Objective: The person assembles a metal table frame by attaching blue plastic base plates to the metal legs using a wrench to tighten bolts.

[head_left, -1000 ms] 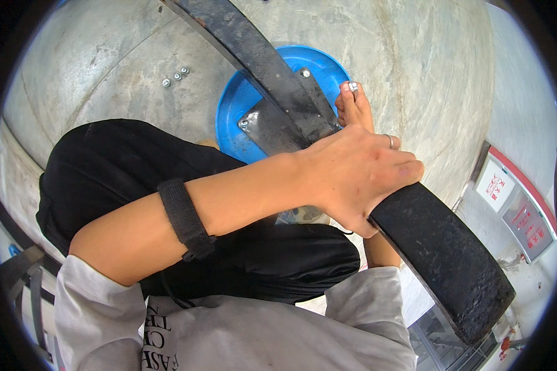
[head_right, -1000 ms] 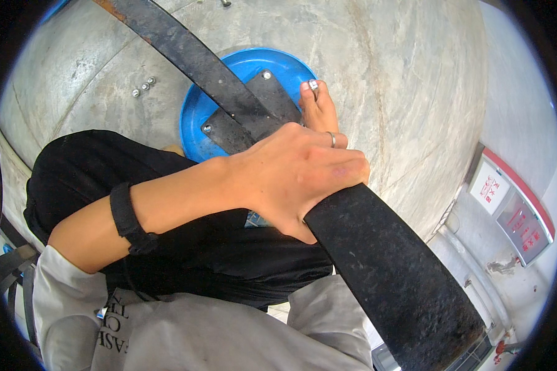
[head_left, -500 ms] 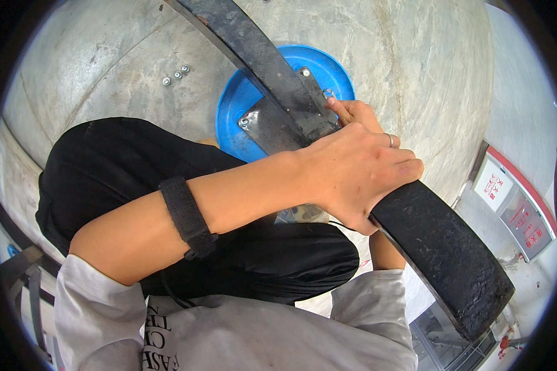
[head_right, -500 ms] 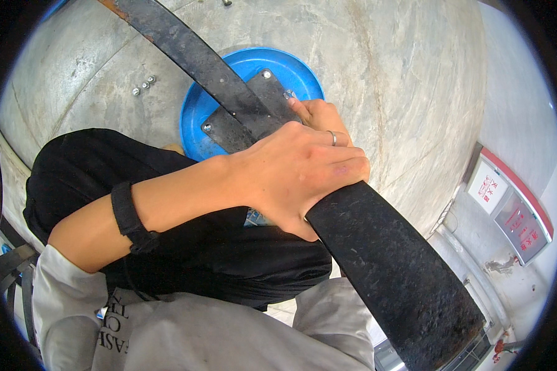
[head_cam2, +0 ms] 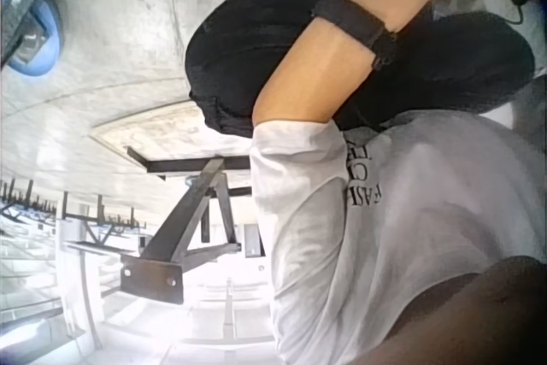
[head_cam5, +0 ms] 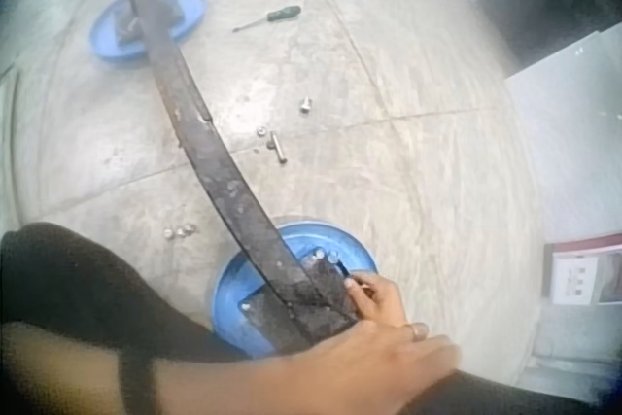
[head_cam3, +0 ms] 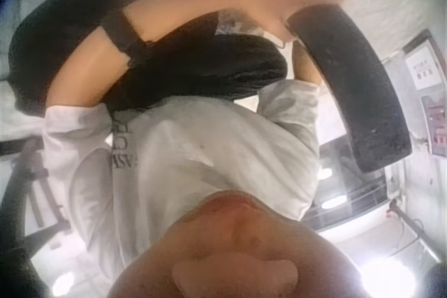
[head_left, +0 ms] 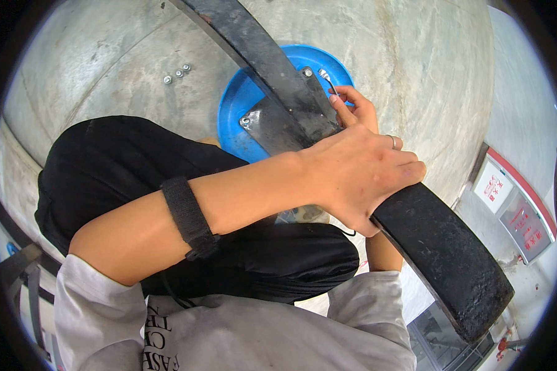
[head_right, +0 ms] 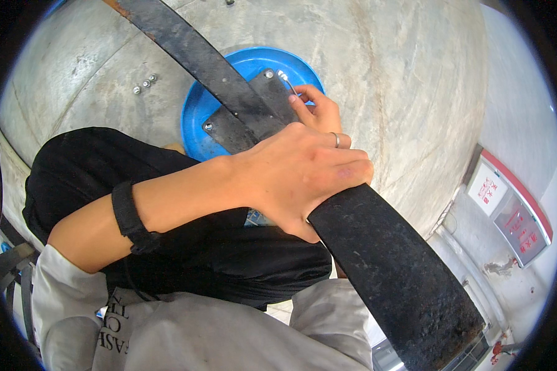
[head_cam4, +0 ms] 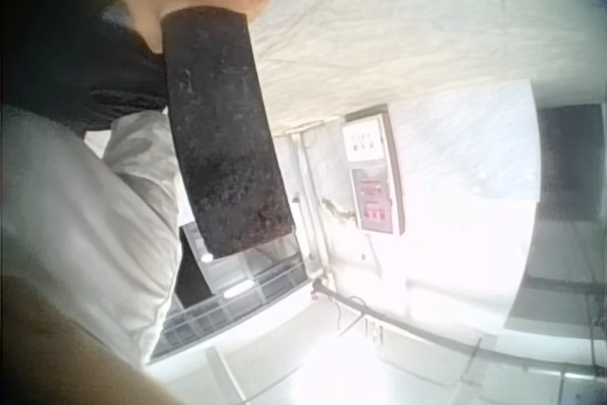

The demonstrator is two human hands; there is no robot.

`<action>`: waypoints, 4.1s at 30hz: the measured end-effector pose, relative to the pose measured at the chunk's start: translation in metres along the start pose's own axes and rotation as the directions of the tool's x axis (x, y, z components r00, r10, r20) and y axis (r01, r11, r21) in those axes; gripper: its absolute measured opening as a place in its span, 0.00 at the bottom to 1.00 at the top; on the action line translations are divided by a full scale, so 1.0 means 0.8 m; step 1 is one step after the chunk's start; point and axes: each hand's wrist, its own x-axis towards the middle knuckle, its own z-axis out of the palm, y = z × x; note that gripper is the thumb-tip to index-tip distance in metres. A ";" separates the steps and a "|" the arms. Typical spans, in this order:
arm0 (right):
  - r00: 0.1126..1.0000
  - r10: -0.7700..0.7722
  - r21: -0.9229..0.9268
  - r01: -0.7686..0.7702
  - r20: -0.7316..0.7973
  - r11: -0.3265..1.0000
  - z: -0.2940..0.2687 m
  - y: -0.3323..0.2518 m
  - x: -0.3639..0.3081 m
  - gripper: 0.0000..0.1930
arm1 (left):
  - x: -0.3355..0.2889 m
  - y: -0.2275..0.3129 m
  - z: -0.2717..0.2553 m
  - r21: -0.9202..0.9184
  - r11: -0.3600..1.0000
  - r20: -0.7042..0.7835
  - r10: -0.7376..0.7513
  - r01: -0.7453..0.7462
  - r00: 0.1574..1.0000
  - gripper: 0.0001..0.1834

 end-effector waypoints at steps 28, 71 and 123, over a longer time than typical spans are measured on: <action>1.000 0.013 -0.097 -0.010 0.028 0.995 0.016 0.007 0.028 0.06 | 0.000 0.004 -0.007 0.002 0.999 0.069 -0.051 0.051 0.996 0.33; 0.966 0.173 0.116 -0.197 0.190 0.973 -0.015 -0.004 0.041 0.07 | 0.006 0.006 -0.012 -0.018 0.999 0.054 -0.043 0.044 0.998 0.29; 0.648 -0.611 -0.611 0.726 0.455 0.315 -0.034 -0.045 0.108 0.08 | 0.002 0.003 -0.013 -0.047 0.997 0.081 -0.056 0.060 0.995 0.28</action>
